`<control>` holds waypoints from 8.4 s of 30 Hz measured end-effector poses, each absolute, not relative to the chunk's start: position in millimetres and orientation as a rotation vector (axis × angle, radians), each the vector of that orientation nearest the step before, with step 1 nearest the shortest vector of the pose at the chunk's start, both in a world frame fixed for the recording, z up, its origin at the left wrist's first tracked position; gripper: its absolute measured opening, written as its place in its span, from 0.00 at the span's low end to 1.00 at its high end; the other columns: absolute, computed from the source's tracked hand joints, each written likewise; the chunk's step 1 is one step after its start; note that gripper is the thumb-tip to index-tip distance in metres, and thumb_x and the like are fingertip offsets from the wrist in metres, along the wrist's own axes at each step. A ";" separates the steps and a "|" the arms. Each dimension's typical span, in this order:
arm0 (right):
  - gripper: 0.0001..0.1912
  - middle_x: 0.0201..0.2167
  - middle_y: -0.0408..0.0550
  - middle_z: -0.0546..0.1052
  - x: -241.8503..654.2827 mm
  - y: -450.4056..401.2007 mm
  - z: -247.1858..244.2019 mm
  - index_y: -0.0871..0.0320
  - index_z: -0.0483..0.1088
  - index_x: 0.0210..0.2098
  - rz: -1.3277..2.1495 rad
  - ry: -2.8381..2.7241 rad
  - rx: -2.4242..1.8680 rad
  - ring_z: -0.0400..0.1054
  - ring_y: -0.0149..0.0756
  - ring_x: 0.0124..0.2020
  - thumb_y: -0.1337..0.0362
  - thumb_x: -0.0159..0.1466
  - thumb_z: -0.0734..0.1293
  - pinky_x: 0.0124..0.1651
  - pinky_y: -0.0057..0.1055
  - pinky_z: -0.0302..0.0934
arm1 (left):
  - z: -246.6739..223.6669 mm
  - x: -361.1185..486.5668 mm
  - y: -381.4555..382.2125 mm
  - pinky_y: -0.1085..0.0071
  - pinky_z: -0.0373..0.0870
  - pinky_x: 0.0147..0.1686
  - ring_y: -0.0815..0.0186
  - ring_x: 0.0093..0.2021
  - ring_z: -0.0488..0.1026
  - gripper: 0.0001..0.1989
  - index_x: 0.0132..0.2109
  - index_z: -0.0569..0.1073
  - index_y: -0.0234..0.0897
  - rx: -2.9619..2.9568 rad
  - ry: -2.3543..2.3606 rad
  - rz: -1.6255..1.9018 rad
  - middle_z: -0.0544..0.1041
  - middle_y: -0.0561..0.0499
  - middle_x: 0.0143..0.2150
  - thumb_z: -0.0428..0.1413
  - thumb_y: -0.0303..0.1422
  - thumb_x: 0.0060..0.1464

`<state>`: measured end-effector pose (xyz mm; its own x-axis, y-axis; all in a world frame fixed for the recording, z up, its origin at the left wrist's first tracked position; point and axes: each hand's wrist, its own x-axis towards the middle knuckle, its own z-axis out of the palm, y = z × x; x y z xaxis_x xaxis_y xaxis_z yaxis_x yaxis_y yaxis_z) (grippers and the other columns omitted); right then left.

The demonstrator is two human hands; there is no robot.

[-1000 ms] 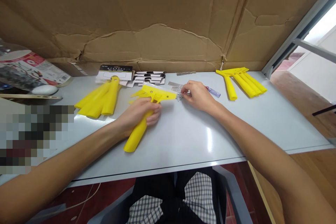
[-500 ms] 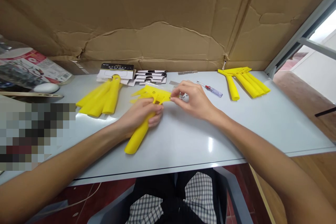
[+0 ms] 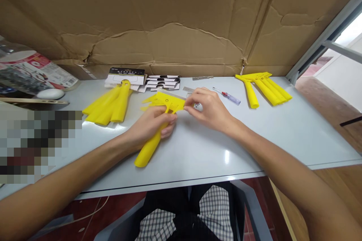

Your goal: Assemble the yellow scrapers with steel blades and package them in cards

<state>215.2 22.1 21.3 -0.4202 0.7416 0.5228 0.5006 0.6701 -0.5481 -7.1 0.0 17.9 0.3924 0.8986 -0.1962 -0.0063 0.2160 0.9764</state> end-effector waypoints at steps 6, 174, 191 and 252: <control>0.04 0.35 0.46 0.82 216.6 23.2 21.6 0.52 0.81 0.34 0.502 -2.084 -0.982 0.73 0.39 0.37 0.64 0.67 0.74 0.42 0.38 0.64 | 15.1 -8.1 -0.1 0.74 0.59 0.19 0.72 0.17 0.62 0.15 0.30 0.66 0.40 1.243 0.978 0.757 0.66 0.57 0.17 0.65 0.35 0.56; 0.09 0.23 0.43 0.76 243.1 8.7 61.0 0.51 0.71 0.40 -0.102 -2.297 -1.202 0.69 0.40 0.25 0.55 0.73 0.68 0.33 0.37 0.53 | 8.5 -7.2 6.0 0.76 0.59 0.19 0.73 0.18 0.61 0.12 0.30 0.66 0.39 1.086 1.096 0.883 0.64 0.58 0.19 0.60 0.28 0.58; 0.09 0.33 0.45 0.83 244.5 8.2 60.4 0.53 0.72 0.49 0.077 -2.369 -1.078 0.75 0.39 0.31 0.65 0.69 0.68 0.36 0.35 0.60 | 10.3 -6.0 6.2 0.76 0.59 0.18 0.73 0.17 0.61 0.13 0.28 0.65 0.39 1.056 1.101 0.911 0.64 0.58 0.18 0.61 0.27 0.56; 0.09 0.26 0.43 0.76 242.9 6.8 65.8 0.54 0.72 0.48 0.060 -2.351 -1.214 0.67 0.39 0.25 0.62 0.69 0.67 0.32 0.38 0.56 | 14.3 -5.9 4.4 0.76 0.59 0.18 0.73 0.17 0.61 0.12 0.29 0.65 0.39 1.078 1.138 0.905 0.64 0.57 0.19 0.61 0.26 0.56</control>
